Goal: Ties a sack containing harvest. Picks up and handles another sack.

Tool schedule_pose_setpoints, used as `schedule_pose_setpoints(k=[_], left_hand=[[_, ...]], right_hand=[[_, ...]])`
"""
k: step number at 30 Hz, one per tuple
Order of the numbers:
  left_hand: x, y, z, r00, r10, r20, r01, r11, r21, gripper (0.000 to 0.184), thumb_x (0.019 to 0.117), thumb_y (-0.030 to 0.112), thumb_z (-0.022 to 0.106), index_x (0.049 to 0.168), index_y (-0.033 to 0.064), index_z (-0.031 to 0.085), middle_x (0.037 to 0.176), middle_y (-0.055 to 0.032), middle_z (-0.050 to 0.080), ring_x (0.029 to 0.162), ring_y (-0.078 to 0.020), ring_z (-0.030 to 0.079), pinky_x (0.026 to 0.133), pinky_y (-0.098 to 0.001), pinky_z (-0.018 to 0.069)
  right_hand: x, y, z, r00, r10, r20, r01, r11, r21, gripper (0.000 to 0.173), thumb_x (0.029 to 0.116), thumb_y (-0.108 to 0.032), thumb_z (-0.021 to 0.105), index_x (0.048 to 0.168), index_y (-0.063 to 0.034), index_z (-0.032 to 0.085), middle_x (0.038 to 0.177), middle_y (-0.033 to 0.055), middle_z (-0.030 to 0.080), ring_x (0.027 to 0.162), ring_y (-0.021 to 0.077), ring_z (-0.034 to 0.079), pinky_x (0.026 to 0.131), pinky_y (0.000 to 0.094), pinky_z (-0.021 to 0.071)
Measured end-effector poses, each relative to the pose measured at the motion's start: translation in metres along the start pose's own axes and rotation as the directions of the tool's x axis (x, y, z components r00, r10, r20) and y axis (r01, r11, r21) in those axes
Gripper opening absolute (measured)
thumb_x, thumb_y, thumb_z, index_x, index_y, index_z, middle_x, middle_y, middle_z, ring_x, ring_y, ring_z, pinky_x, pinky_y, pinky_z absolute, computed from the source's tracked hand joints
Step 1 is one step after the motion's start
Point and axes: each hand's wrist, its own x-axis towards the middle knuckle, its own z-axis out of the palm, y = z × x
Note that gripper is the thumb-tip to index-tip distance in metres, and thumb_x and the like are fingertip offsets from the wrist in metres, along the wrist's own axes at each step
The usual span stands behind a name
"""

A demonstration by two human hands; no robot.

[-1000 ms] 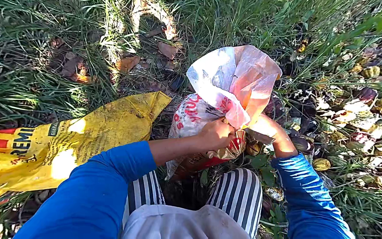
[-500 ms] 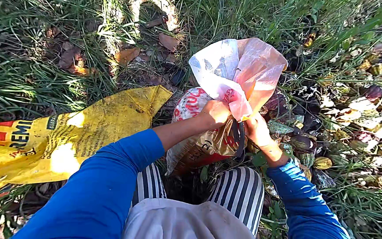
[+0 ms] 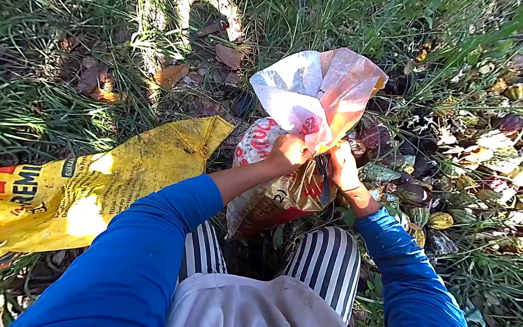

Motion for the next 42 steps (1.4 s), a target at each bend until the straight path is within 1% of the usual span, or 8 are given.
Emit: schedule_pose_setpoints(k=[3,8,13,18,21,27,36,42], left_hand=[[0.001,-0.009,0.005,0.994,0.105,-0.036,-0.105,0.994,-0.016,0.026,0.0950,0.014,0.065,0.081,-0.0070,0.071,0.081,-0.0226,0.071,0.080,-0.0386,0.072,0.072,-0.0555,0.0539],[0.011,-0.002,-0.008,0.962,0.141,0.232,-0.167,0.981,0.095,0.025,0.0983,0.009,0.058,0.088,-0.0090,0.071,0.092,-0.0265,0.072,0.091,-0.0440,0.072,0.078,-0.0603,0.0538],[0.014,0.008,-0.013,0.939,0.084,0.333,-0.153,0.970,0.187,0.024,0.0996,0.010,0.057,0.095,-0.0090,0.071,0.096,-0.0276,0.072,0.093,-0.0456,0.071,0.079,-0.0611,0.0526],[0.013,0.009,-0.012,0.953,0.087,0.291,-0.141,0.975,0.170,0.028,0.1003,0.015,0.058,0.095,-0.0092,0.071,0.095,-0.0271,0.072,0.093,-0.0443,0.072,0.080,-0.0602,0.0533],[0.015,0.009,-0.006,0.959,0.051,0.277,-0.104,0.978,0.179,0.031,0.1016,0.020,0.058,0.099,-0.0081,0.071,0.096,-0.0268,0.072,0.095,-0.0441,0.071,0.082,-0.0603,0.0531],[0.016,0.022,-0.011,0.966,-0.014,0.256,-0.038,0.980,0.197,0.033,0.1012,0.022,0.060,0.111,-0.0082,0.069,0.103,-0.0267,0.072,0.101,-0.0426,0.071,0.086,-0.0583,0.0530],[0.010,0.022,-0.007,0.970,0.008,0.243,-0.071,0.966,0.249,0.033,0.1000,0.022,0.062,0.109,-0.0080,0.070,0.105,-0.0266,0.073,0.102,-0.0417,0.071,0.087,-0.0567,0.0542],[0.010,0.021,-0.008,0.981,0.023,0.194,-0.063,0.977,0.203,0.031,0.0989,0.021,0.063,0.109,-0.0072,0.071,0.103,-0.0262,0.073,0.102,-0.0412,0.071,0.089,-0.0570,0.0532]], right_hand=[[-0.004,0.003,0.001,0.998,-0.051,-0.041,0.051,0.999,0.012,0.018,0.0924,0.010,0.056,0.108,0.0087,0.064,0.117,0.0276,0.060,0.108,0.0373,0.064,0.094,0.0407,0.0546],[-0.007,0.000,-0.004,0.999,0.043,-0.012,-0.041,0.989,0.140,0.016,0.0956,0.007,0.056,0.109,0.0095,0.064,0.121,0.0275,0.059,0.114,0.0341,0.061,0.098,0.0418,0.0522],[0.008,0.011,0.005,0.980,0.083,-0.179,-0.023,0.949,0.313,0.012,0.0916,0.003,0.062,0.092,0.0067,0.073,0.108,0.0220,0.068,0.110,0.0206,0.065,0.100,0.0255,0.0491],[-0.011,0.009,-0.002,0.900,0.427,0.092,-0.324,0.511,0.797,0.019,0.1007,-0.008,0.060,0.111,-0.0150,0.075,0.120,-0.0106,0.068,0.109,-0.0029,0.062,0.093,0.0166,0.0524],[-0.013,-0.007,-0.007,0.727,0.613,0.310,-0.544,0.239,0.804,0.021,0.1033,-0.013,0.055,0.117,-0.0208,0.068,0.105,-0.0124,0.068,0.091,-0.0035,0.062,0.080,0.0170,0.0531],[0.002,-0.038,-0.030,0.445,0.758,0.476,-0.670,-0.071,0.739,0.024,0.1004,-0.011,0.060,0.123,-0.0197,0.064,0.103,-0.0055,0.065,0.090,0.0041,0.062,0.079,0.0239,0.0541],[-0.005,-0.037,-0.028,0.590,0.725,0.356,-0.655,0.172,0.736,0.021,0.1043,-0.015,0.058,0.123,-0.0175,0.066,0.099,-0.0047,0.065,0.081,0.0024,0.059,0.071,0.0206,0.0513],[0.004,-0.039,-0.033,0.594,0.717,0.365,-0.692,0.223,0.686,0.020,0.1078,-0.024,0.053,0.123,-0.0166,0.064,0.102,-0.0038,0.064,0.085,0.0027,0.060,0.075,0.0230,0.0512]])
